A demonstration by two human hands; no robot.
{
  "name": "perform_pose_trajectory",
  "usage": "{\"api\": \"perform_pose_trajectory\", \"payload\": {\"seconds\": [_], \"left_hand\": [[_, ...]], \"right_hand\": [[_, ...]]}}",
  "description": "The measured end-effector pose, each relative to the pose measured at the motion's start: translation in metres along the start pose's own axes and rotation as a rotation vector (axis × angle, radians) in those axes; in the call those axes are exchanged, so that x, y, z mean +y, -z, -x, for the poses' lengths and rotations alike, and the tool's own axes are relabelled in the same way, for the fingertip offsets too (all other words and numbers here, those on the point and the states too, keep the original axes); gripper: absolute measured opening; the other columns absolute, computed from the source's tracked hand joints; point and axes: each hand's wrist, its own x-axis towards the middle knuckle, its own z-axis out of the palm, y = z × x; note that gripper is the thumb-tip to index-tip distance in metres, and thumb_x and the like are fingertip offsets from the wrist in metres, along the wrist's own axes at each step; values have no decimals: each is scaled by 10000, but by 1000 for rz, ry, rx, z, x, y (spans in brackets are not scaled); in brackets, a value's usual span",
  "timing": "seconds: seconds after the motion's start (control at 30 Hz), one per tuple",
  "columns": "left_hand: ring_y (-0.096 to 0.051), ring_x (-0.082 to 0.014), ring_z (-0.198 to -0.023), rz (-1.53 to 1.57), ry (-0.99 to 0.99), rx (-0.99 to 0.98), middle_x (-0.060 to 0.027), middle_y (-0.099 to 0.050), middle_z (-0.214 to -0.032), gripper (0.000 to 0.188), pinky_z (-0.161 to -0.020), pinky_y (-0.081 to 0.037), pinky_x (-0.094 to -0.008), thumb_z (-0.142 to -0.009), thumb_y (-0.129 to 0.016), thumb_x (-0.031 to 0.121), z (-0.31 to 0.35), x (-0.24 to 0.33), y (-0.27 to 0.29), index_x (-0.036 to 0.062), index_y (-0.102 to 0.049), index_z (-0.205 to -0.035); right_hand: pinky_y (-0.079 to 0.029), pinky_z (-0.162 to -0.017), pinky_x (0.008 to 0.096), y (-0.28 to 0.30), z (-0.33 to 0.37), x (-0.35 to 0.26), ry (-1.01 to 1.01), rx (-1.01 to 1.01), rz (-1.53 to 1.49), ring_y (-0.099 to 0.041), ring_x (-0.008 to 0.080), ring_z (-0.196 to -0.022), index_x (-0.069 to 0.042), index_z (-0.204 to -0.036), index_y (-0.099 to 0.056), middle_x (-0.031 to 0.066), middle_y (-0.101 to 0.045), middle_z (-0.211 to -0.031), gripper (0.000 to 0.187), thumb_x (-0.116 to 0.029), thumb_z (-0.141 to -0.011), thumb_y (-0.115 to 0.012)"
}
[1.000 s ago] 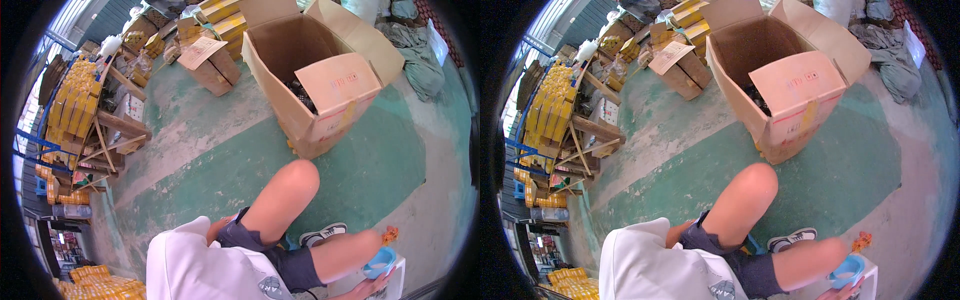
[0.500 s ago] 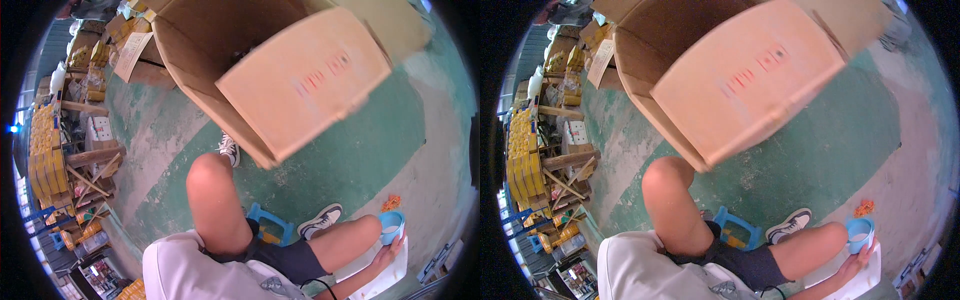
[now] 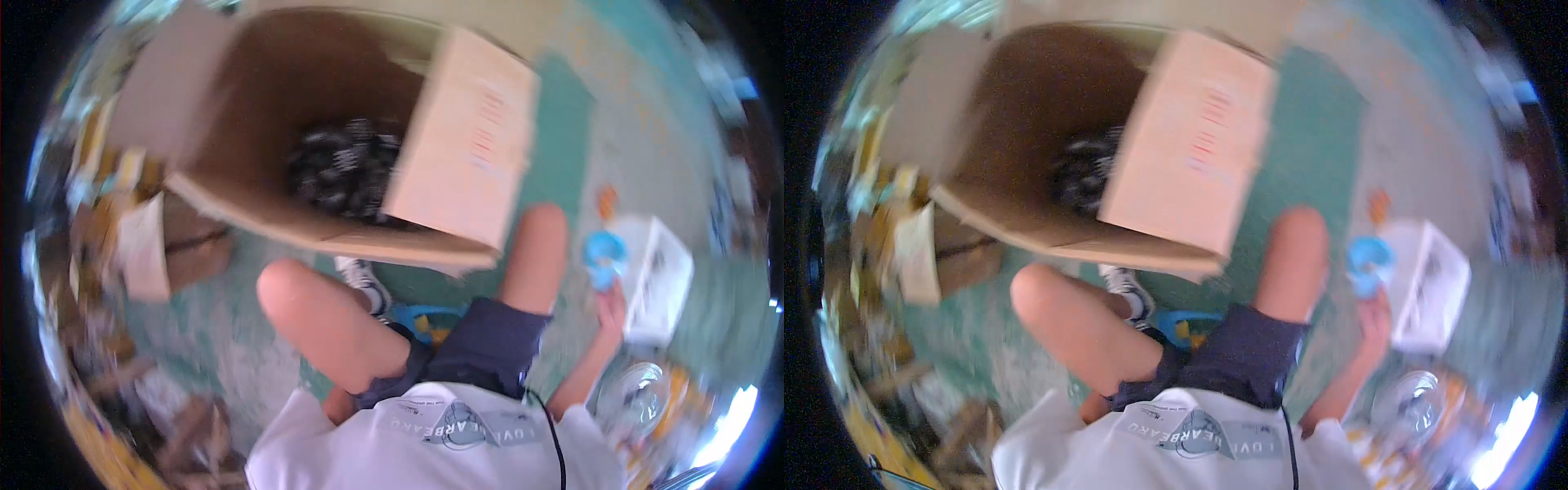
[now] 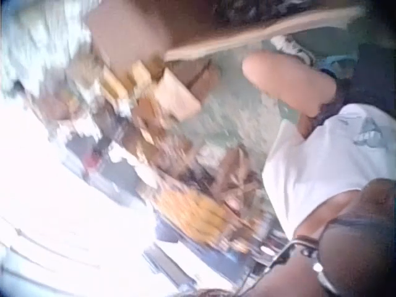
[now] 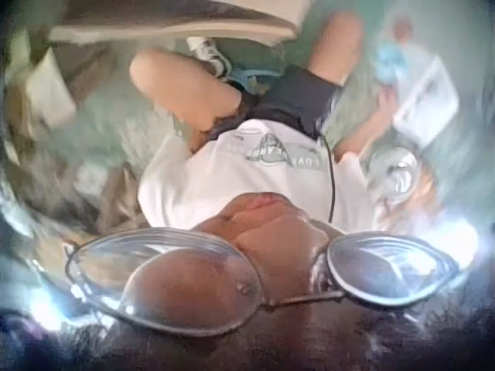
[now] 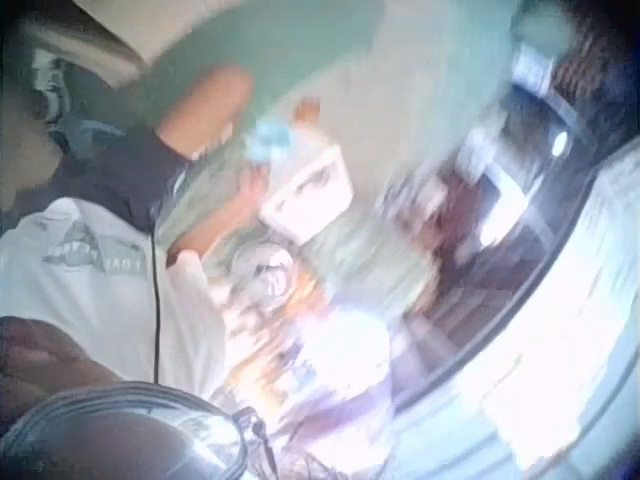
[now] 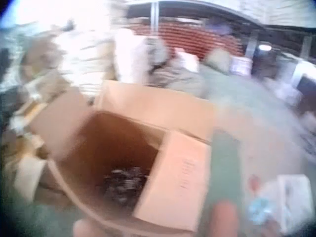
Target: Applying labels and clips to circular LED light components in a factory setting.
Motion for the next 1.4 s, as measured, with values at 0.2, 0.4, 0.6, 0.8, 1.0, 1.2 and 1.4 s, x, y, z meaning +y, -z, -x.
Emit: {"api": "perform_pose_trajectory", "payload": {"seconds": [0.2, 0.4, 0.6, 0.8, 1.0, 1.2, 1.4], "left_hand": [[-674, -214, -967, -298, -65, -50, -89, -719, -1118, 334, -867, -532, -408, -950, -584, 329, -43, 47, -19, 66, -689, -1127], [-673, -212, -966, -591, -123, -195, -86, -719, -1117, 334, -863, -532, -407, -950, -585, 331, -57, 70, -119, 68, -687, -1130], [-671, -209, -965, -772, -149, -223, -83, -718, -1116, 334, -860, -532, -405, -950, -587, 333, -67, 77, -190, 71, -685, -1133], [-670, -206, -964, -822, -155, -235, -80, -718, -1114, 334, -857, -532, -404, -950, -588, 335, -75, 97, -209, 74, -683, -1135], [-669, -204, -963, -737, -124, -277, -77, -718, -1113, 334, -853, -532, -402, -950, -589, 337, -101, 121, -202, 77, -682, -1138], [-668, -201, -961, -670, -146, -150, -74, -717, -1111, 334, -850, -531, -401, -950, -590, 339, -88, 163, -111, 79, -680, -1140], [-667, -198, -960, -655, -219, -92, -71, -717, -1110, 334, -847, -531, -400, -950, -591, 341, -73, 189, -41, 82, -678, -1143]], "right_hand": [[-534, -933, 370, 77, 27, 37, -8, 249, 269, -656, 185, -1034, -29, -1195, -653, 54, -703, -1130, 300, -197, -954, -715], [-498, -850, 347, 128, 53, -44, 105, 511, 855, -624, 125, -943, -41, -1125, -730, -2, -705, -1011, 365, -350, -929, -730], [-335, -1113, 548, 156, -30, -37, 546, 640, 1713, -419, 434, -1342, -116, -1040, -768, 201, -453, -1498, 439, -462, -776, -820], [-284, -1147, 591, 144, -82, -8, 349, 765, 1796, -403, 462, -1357, -192, -1068, -777, 202, -475, -1501, 375, -428, -776, -796], [-459, -1005, 503, 203, -65, -57, -242, 611, 2172, -652, 347, -1081, -159, -1104, -763, 131, -734, -1116, 497, -564, -828, -686], [-492, -908, 514, 68, -80, 16, 268, 975, 1814, -616, 373, -1066, -83, -1027, -766, 150, -667, -1018, 462, -487, -805, -777], [-436, -1023, 482, -133, -111, 75, 947, 390, 1338, -541, 371, -1207, -103, -995, -756, 144, -606, -1251, 276, -277, -790, -817]]}}
